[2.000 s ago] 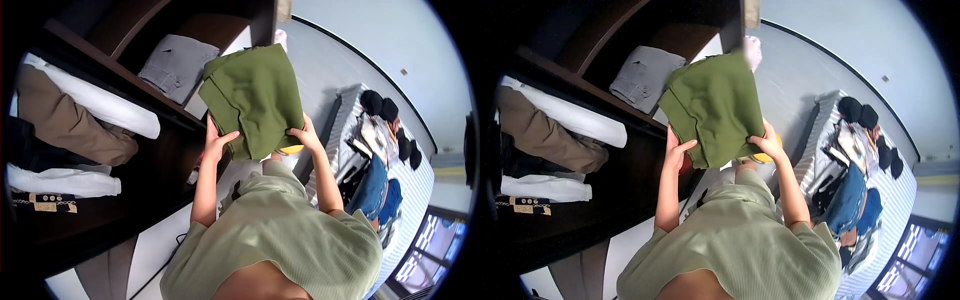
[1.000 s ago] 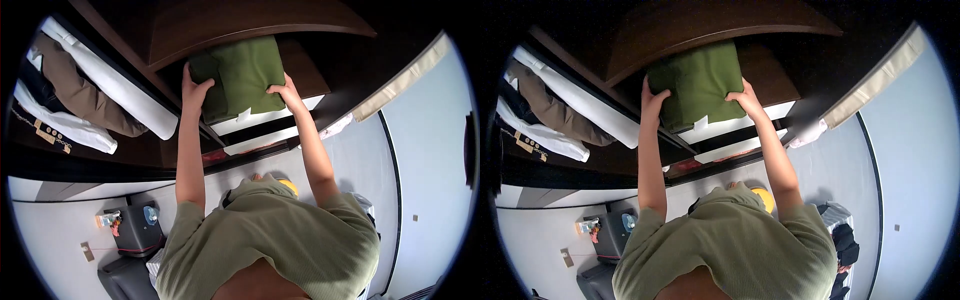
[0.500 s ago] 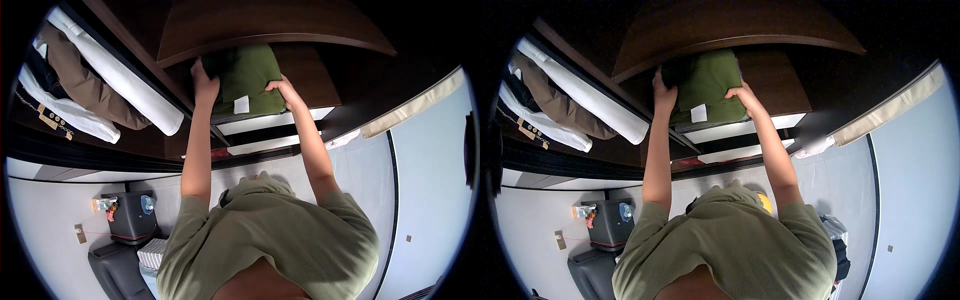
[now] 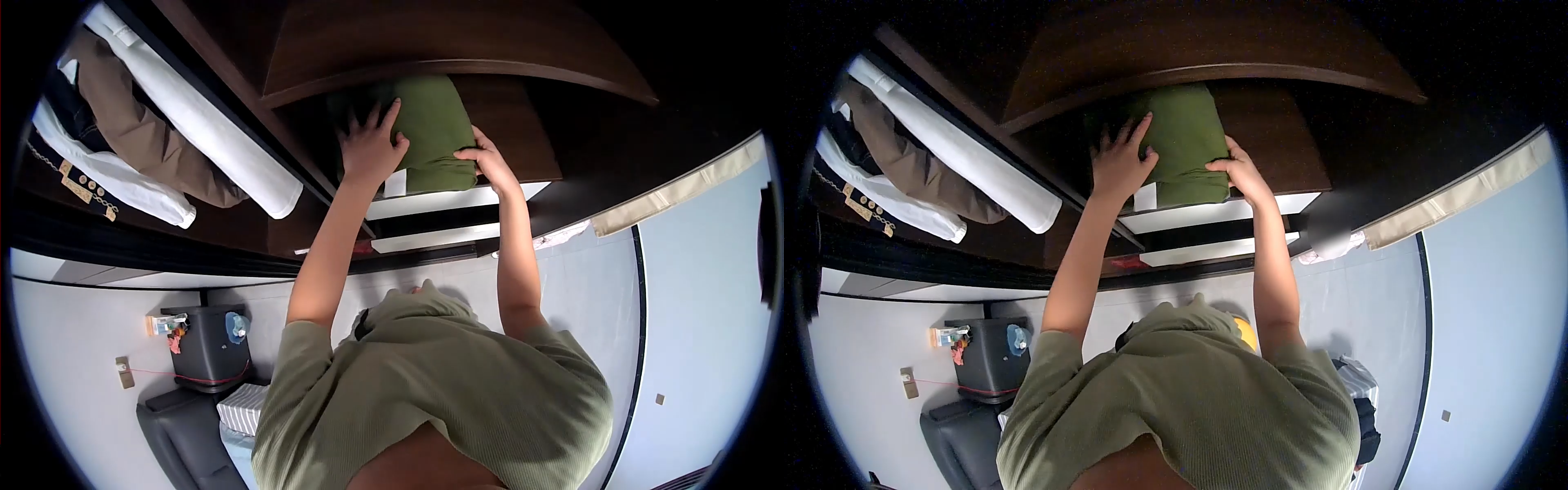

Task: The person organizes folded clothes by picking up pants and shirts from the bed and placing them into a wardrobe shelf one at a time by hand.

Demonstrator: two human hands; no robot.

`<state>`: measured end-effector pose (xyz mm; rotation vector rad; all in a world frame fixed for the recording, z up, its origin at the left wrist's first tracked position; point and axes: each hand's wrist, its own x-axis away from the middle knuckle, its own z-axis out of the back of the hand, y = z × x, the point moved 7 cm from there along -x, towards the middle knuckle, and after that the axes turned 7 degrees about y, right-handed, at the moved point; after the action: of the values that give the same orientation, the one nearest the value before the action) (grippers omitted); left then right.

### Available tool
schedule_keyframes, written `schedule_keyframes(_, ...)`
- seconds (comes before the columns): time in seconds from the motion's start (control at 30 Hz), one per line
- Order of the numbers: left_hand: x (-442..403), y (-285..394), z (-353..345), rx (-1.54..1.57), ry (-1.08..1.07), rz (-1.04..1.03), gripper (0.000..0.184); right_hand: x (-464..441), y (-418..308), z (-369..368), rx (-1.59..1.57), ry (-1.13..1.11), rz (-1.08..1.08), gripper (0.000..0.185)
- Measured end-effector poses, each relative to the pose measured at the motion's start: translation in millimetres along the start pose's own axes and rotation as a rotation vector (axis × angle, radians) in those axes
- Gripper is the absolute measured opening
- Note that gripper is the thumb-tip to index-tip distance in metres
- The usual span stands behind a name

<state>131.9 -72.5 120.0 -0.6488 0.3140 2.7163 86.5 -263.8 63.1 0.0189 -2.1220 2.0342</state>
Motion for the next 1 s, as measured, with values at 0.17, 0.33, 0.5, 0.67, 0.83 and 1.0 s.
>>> schedule_keyframes(0.17, 2, -10, -8, 0.062, -0.006, 0.004, 0.053, -14, 21, 9, 0.141, 0.109, 0.135, 0.066)
schedule_keyframes(0.33, -3, -20, -10, 0.262, 0.027, -0.016, 0.048, 35, -37, -29, 0.744, 0.323, 0.828, 0.060)
schedule_keyframes(0.5, 15, -16, 4, 0.204, 0.240, -0.144, 0.045, 36, -12, -49, 1.001, 0.337, 0.770, 0.052)
schedule_keyframes(0.67, 58, 13, 34, 0.111, 0.429, -0.156, 0.044, 41, -12, -45, 0.970, 0.369, 0.751, 0.049)
schedule_keyframes(0.83, 98, 20, 34, 0.184, 0.390, -0.186, 0.045, 60, -9, -44, 0.828, 0.425, 0.748, 0.047)
schedule_keyframes(1.0, 121, 12, 38, 0.281, 0.343, -0.225, 0.044, 81, -1, -38, 0.743, 0.457, 0.721, 0.042)
